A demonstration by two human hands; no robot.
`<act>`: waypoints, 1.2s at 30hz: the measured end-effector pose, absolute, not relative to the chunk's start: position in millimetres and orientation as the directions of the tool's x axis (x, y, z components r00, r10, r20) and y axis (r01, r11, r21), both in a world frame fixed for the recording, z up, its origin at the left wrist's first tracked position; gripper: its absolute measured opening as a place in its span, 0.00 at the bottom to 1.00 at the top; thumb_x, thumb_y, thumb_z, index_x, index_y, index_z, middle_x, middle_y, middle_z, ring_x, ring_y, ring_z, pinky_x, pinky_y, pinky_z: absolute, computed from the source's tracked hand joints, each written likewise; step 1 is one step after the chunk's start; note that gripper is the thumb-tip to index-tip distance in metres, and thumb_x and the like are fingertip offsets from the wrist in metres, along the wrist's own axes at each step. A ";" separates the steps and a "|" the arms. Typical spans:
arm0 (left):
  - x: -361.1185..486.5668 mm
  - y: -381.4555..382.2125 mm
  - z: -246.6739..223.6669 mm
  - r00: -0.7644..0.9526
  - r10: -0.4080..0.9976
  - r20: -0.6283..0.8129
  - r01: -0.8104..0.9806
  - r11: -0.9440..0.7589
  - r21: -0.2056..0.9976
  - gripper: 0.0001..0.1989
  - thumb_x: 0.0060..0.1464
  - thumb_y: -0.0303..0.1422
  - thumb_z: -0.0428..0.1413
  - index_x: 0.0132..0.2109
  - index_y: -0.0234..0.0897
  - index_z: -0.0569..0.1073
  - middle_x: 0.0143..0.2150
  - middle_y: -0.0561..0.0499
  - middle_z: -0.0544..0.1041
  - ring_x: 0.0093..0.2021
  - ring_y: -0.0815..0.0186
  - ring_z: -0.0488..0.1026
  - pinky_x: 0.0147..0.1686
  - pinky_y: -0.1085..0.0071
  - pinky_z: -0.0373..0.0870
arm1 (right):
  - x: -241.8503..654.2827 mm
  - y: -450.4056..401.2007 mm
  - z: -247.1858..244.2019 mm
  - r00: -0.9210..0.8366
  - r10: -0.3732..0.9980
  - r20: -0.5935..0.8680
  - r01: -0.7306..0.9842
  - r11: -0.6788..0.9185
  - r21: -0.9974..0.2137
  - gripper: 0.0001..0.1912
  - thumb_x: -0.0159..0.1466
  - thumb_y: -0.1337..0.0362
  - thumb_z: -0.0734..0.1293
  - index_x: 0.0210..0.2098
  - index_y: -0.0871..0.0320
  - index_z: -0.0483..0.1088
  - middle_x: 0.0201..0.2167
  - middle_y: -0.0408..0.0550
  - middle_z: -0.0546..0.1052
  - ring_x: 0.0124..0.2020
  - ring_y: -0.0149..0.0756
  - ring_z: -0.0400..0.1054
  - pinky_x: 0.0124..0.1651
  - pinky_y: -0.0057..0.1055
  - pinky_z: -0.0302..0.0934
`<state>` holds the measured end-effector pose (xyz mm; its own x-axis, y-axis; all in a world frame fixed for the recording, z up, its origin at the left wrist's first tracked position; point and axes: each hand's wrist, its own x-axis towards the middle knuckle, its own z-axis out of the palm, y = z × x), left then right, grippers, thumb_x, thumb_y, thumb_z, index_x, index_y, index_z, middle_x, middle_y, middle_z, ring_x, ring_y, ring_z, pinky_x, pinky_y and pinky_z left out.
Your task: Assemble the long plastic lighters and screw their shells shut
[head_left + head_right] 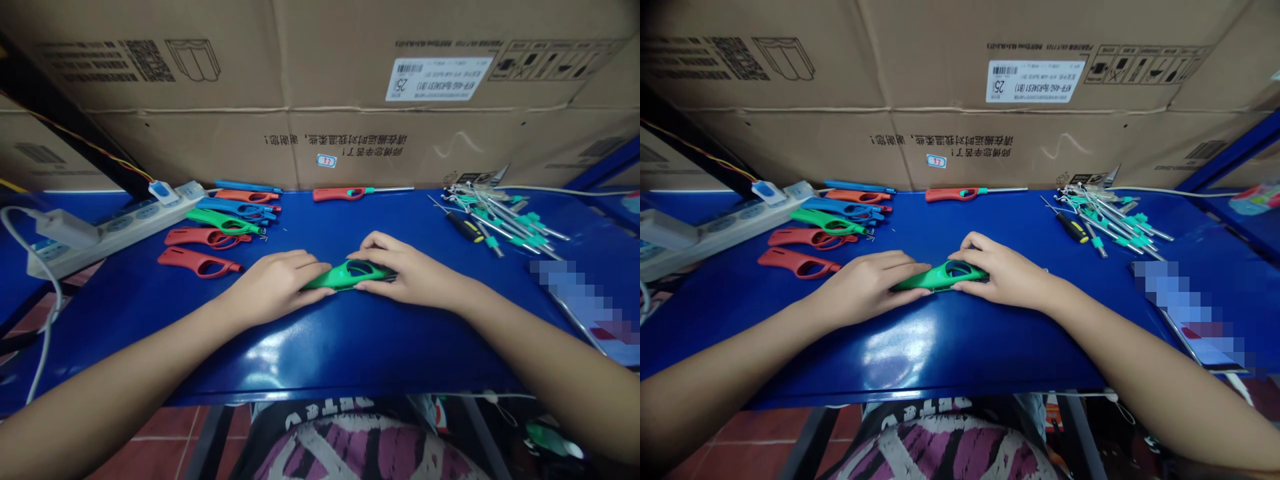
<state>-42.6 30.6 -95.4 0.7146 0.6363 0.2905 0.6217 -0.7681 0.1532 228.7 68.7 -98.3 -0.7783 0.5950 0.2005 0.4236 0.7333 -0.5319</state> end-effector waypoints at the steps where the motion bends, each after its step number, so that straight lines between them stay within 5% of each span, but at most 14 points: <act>1: -42.3 30.4 -96.0 0.719 0.638 0.276 0.620 -0.768 0.161 0.17 0.66 0.42 0.54 0.52 0.34 0.75 0.40 0.47 0.79 0.40 0.62 0.76 0.41 0.68 0.71 | 228.5 68.7 -98.2 -0.783 0.592 0.191 0.427 0.735 -0.527 0.19 0.66 0.58 0.69 0.55 0.56 0.71 0.48 0.51 0.69 0.45 0.38 0.69 0.48 0.36 0.67; 18: -43.3 27.2 -84.3 0.675 0.735 0.064 0.727 -0.678 0.108 0.13 0.62 0.40 0.58 0.50 0.41 0.78 0.42 0.50 0.78 0.42 0.60 0.76 0.36 0.68 0.70 | 225.2 71.8 -103.9 -0.802 0.571 0.175 0.448 0.769 -0.456 0.17 0.65 0.56 0.70 0.50 0.56 0.73 0.45 0.51 0.74 0.45 0.41 0.70 0.48 0.38 0.65; 28: -44.4 28.5 -89.0 0.697 0.703 0.142 0.697 -0.710 0.101 0.18 0.64 0.42 0.55 0.56 0.39 0.75 0.46 0.47 0.78 0.45 0.59 0.76 0.39 0.66 0.72 | 227.6 72.0 -95.4 -0.795 0.594 0.121 0.527 0.776 -0.347 0.16 0.65 0.57 0.69 0.50 0.57 0.73 0.43 0.51 0.75 0.42 0.42 0.72 0.43 0.36 0.65; 36: -42.2 31.6 -96.2 0.670 0.716 0.196 0.671 -0.697 0.253 0.14 0.65 0.38 0.56 0.54 0.41 0.78 0.44 0.48 0.78 0.44 0.61 0.76 0.41 0.68 0.72 | 232.0 72.9 -93.0 -0.783 0.615 0.092 0.570 0.768 -0.291 0.18 0.65 0.57 0.70 0.51 0.58 0.75 0.45 0.52 0.77 0.42 0.43 0.73 0.41 0.36 0.65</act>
<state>-42.2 31.6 -96.2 0.6696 0.7164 0.1961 0.6712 -0.6967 0.2532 232.0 72.9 -93.0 -0.7827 0.6155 0.0924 0.5699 0.7685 -0.2908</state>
